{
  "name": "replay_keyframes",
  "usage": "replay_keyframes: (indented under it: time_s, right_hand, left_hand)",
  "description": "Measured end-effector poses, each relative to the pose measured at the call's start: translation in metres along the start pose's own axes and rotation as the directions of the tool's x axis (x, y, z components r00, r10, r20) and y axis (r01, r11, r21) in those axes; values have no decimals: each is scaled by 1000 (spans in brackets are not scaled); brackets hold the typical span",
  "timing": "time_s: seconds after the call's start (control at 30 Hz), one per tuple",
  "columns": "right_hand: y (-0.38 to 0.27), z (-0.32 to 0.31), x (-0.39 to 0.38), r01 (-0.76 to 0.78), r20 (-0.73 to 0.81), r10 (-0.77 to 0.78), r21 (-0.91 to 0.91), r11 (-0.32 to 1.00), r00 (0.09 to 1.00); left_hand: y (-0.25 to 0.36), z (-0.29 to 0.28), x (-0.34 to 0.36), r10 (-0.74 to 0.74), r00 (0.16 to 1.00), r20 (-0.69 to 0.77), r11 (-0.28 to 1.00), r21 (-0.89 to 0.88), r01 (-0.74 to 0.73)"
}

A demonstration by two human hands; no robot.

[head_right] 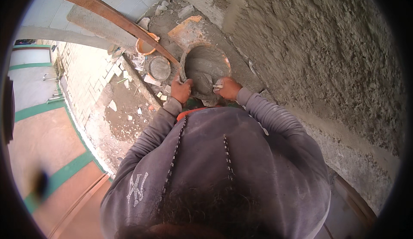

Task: The person applies wet concrete to a wall using a trowel. They scoop the mixture from a bucket and spread it onto the rough surface of the wall.

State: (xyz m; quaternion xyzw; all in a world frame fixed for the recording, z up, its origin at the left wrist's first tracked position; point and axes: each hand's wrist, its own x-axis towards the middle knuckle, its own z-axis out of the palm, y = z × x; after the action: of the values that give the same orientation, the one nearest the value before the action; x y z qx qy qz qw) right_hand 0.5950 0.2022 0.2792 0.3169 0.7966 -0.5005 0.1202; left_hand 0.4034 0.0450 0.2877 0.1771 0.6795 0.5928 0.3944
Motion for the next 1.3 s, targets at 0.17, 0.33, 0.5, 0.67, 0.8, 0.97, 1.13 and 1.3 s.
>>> replay_keyframes:
  time_s: [0.17, 0.33, 0.5, 0.67, 0.8, 0.97, 1.13, 1.3]
  right_hand:
    - [-23, -43, -15, 93, -150, -100, -51, 994, 984]
    - [-95, -115, 14, 123, -102, -132, -90, 988, 986]
    - [-219, -224, 12, 190, 41, -219, 361, 913, 975]
    - [-256, -335, 72, 222, -31, -241, 516, 827, 970]
    - [-257, -425, 110, 170, -462, -30, 265, 949, 886]
    - [-310, -402, 37, 323, -756, -144, 93, 942, 638]
    - [-253, -278, 21, 44, -541, 2, 73, 996, 841]
    - [-165, -120, 58, -277, -383, 50, -567, 775, 923]
  left_hand:
    - [33, -28, -1, -208, 975, -82, 963, -190, 190]
    - [18, -66, 28, -341, 939, -52, 869, -399, 293]
    - [-29, -113, 50, -446, 889, -106, 789, -515, 335]
    - [-88, -162, 93, -245, 966, -79, 970, -21, 244]
    - [-83, -186, 113, 271, 813, 515, 264, 773, -577]
    - [-223, -229, 196, 251, 909, 333, 929, 180, -322]
    - [-169, -190, 220, -55, 947, 318, 962, -236, 136]
    - [11, -131, 195, -93, 939, 332, 995, -4, 100]
